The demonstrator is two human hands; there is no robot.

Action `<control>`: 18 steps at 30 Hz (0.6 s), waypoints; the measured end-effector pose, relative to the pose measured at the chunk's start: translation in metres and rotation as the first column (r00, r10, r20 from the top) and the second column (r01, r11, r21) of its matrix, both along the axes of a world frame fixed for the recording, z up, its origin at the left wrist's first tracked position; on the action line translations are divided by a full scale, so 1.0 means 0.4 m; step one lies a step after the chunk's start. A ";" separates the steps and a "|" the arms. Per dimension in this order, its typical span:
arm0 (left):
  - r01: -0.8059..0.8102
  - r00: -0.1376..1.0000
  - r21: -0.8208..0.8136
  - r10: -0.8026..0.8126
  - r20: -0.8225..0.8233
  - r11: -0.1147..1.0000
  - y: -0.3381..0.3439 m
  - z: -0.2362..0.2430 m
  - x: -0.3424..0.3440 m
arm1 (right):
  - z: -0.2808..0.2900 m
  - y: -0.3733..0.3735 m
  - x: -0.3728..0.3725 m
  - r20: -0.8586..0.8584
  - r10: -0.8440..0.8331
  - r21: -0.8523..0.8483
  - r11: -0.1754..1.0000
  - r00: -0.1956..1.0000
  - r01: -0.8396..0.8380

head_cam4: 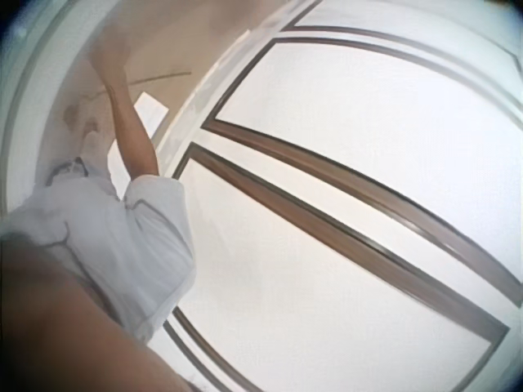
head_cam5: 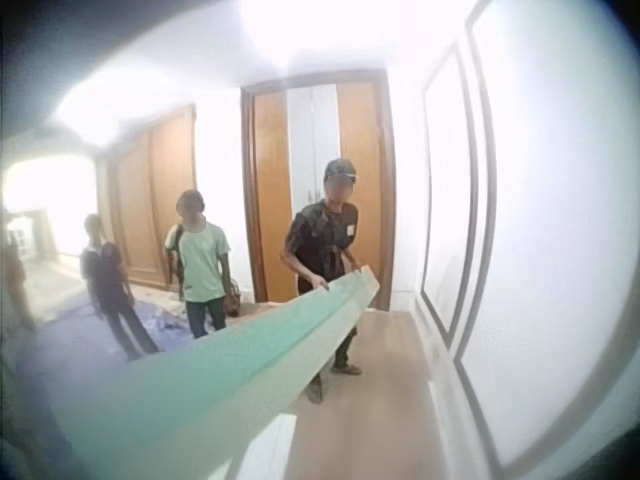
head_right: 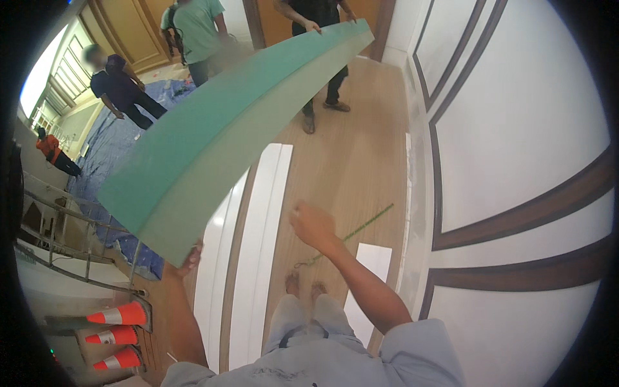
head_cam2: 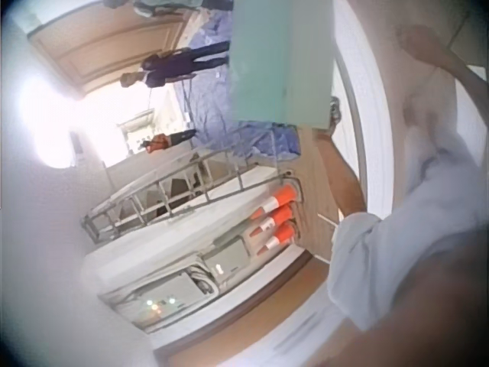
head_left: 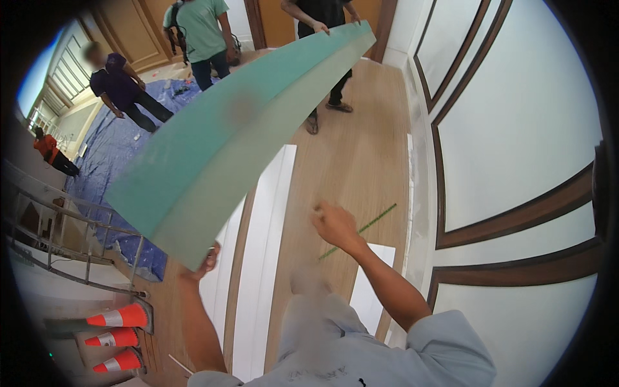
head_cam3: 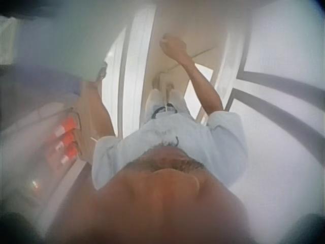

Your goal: The person measures a wall section with a tape measure, then applies adhesive to the wall using a small bottle and a sponge. They handle white wall panels and a green tape measure during the process.

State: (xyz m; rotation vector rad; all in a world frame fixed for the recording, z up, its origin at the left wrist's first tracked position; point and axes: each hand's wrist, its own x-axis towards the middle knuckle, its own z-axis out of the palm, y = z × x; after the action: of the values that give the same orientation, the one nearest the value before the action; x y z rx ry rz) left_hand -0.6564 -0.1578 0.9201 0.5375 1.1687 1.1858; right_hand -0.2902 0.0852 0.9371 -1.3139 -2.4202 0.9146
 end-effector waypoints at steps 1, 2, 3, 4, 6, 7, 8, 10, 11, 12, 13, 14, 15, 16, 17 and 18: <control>-0.089 0.988 -0.037 0.083 -0.133 0.995 -0.022 0.030 -0.028 | -0.047 -0.004 0.037 0.086 -0.029 -0.009 1.000 0.996 0.030; -0.168 0.976 0.039 0.172 -0.135 0.985 -0.041 0.054 -0.058 | -0.093 -0.013 0.082 0.144 -0.012 -0.047 0.999 0.989 0.019; -0.328 0.941 0.165 0.336 -0.028 0.930 -0.085 0.075 -0.076 | -0.138 -0.028 0.128 0.212 0.000 -0.103 0.994 0.977 0.022; -0.480 0.877 0.280 0.467 0.115 0.832 -0.116 0.084 -0.093 | -0.181 -0.043 0.171 0.256 -0.003 -0.148 0.988 0.967 0.043; -0.548 0.832 0.235 0.553 0.048 0.803 -0.182 0.064 -0.117 | -0.262 -0.083 0.254 0.356 0.000 -0.223 0.971 0.934 0.085; -0.568 0.815 0.258 0.578 0.042 0.782 -0.223 0.041 -0.125 | -0.298 -0.105 0.290 0.424 -0.003 -0.261 0.957 0.906 0.125; -0.622 0.780 0.153 0.626 0.029 0.768 -0.264 0.004 -0.125 | -0.331 -0.125 0.322 0.441 0.009 -0.268 0.956 0.897 0.122; -0.712 0.702 -0.032 0.712 0.014 0.702 -0.335 -0.103 -0.102 | -0.383 -0.162 0.375 0.513 0.011 -0.292 0.943 0.858 0.162; -0.706 0.705 -0.055 0.708 0.042 0.706 -0.372 -0.163 -0.079 | -0.403 -0.179 0.394 0.498 0.014 -0.301 0.940 0.867 0.158; -0.741 0.656 -0.169 0.754 0.022 0.650 -0.406 -0.226 -0.050 | -0.418 -0.192 0.410 0.493 0.012 -0.306 0.938 0.870 0.161; -0.750 0.637 -0.201 0.770 0.035 0.630 -0.438 -0.288 -0.015 | -0.429 -0.203 0.420 0.503 0.015 -0.314 0.935 0.864 0.167; -0.776 0.580 -0.305 0.815 -0.003 0.552 -0.467 -0.348 0.030 | -0.438 -0.212 0.430 0.489 -0.011 -0.292 0.940 0.872 0.175; -0.771 0.581 -0.332 0.813 -0.019 0.543 -0.499 -0.399 0.071 | -0.444 -0.219 0.432 0.490 -0.026 -0.276 0.943 0.871 0.184; -0.768 0.575 -0.363 0.817 -0.030 0.527 -0.522 -0.446 0.111 | -0.450 -0.226 0.435 0.496 -0.034 -0.258 0.948 0.868 0.185; -0.761 0.573 -0.405 0.817 -0.055 0.507 -0.551 -0.482 0.150 | -0.453 -0.233 0.434 0.471 -0.043 -0.252 0.951 0.881 0.182; -0.748 0.576 -0.447 0.814 -0.069 0.491 -0.574 -0.513 0.187 | -0.457 -0.236 0.434 0.468 -0.037 -0.276 0.943 0.883 0.185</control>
State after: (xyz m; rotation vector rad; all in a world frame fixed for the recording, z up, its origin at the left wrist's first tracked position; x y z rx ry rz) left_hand -0.5815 -0.3872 0.7149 -0.5305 1.5474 1.6241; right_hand -0.1167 -0.0094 0.7541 -1.9626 -2.5626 1.0943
